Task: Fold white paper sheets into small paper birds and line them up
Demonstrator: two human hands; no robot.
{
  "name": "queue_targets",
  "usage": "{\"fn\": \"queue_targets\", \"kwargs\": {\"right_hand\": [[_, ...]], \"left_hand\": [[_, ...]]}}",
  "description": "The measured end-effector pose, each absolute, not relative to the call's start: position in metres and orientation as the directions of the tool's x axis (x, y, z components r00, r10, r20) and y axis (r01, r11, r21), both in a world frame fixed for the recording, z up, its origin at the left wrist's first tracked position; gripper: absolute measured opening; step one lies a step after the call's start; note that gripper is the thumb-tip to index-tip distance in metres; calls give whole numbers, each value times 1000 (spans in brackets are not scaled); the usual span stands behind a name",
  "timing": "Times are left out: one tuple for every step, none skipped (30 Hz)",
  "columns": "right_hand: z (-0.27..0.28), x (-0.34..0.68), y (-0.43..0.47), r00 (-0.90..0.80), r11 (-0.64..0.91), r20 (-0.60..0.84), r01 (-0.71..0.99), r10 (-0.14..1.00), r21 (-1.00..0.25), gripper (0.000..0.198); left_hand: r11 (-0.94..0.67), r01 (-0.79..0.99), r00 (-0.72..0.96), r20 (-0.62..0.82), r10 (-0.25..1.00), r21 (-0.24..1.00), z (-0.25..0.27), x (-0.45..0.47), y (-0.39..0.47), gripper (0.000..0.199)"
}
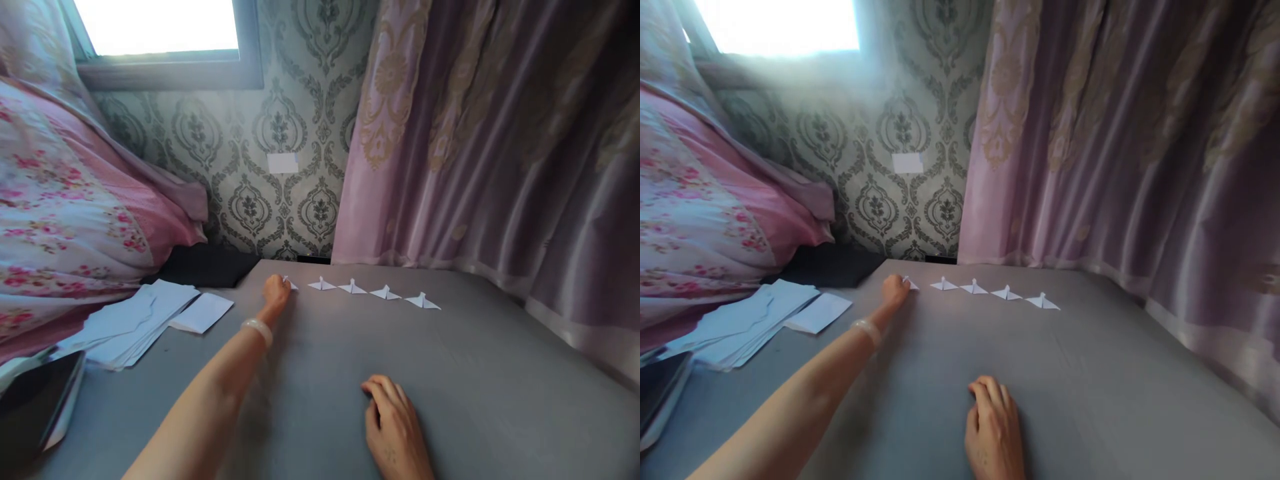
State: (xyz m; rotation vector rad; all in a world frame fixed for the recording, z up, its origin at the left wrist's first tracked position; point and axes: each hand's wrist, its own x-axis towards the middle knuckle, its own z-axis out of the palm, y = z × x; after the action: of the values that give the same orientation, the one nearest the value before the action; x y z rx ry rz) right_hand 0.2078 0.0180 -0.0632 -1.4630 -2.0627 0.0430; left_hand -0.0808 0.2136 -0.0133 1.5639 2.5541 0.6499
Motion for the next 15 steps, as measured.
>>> {"fn": "queue_targets", "kwargs": {"right_hand": [[-64, 208, 19, -212, 398, 463, 847, 861, -352, 36], [-65, 209, 20, -216, 407, 474, 845, 853, -347, 36], [-65, 210, 20, -221, 416, 486, 843, 846, -341, 36], [-66, 210, 21, -227, 426, 495, 840, 838, -335, 36], [-66, 211, 22, -234, 436, 505, 837, 831, -329, 35], [-67, 211, 22, -239, 446, 516, 834, 823, -325, 35], [-67, 212, 23, -241, 454, 528, 831, 814, -321, 34], [-67, 212, 23, -239, 459, 541, 829, 807, -319, 34], [-68, 212, 24, -235, 463, 554, 828, 799, -317, 33], [-68, 212, 24, -230, 466, 565, 826, 793, -317, 33], [-68, 212, 24, -227, 467, 572, 825, 788, -317, 32], [-68, 212, 24, -225, 468, 575, 825, 787, -318, 32], [-68, 212, 24, -224, 467, 573, 824, 788, -320, 31], [-68, 212, 24, -223, 465, 571, 825, 790, -321, 31], [-68, 211, 24, -221, 461, 568, 827, 793, -322, 30]], "left_hand": [[398, 825, -485, 142, 863, 400, -15, -79, 220, 32], [407, 818, -494, 133, 860, 406, -16, -78, 225, 32], [414, 812, -500, 127, 856, 411, -18, -76, 229, 33], [418, 808, -505, 123, 854, 415, -19, -75, 231, 33], [420, 806, -508, 122, 853, 418, -21, -74, 233, 33], [420, 805, -508, 123, 852, 419, -23, -73, 234, 33], [418, 806, -507, 125, 853, 420, -25, -71, 234, 33], [414, 808, -504, 128, 854, 419, -27, -70, 234, 33], [410, 810, -501, 131, 856, 418, -29, -70, 233, 33], [407, 813, -497, 132, 858, 417, -31, -69, 233, 33], [403, 815, -493, 133, 860, 415, -33, -69, 232, 33], [400, 818, -489, 133, 862, 414, -34, -69, 232, 33], [398, 820, -485, 130, 865, 413, -35, -70, 233, 33], [396, 820, -482, 126, 867, 412, -36, -71, 233, 33], [397, 819, -481, 118, 869, 413, -36, -72, 234, 33]]}}
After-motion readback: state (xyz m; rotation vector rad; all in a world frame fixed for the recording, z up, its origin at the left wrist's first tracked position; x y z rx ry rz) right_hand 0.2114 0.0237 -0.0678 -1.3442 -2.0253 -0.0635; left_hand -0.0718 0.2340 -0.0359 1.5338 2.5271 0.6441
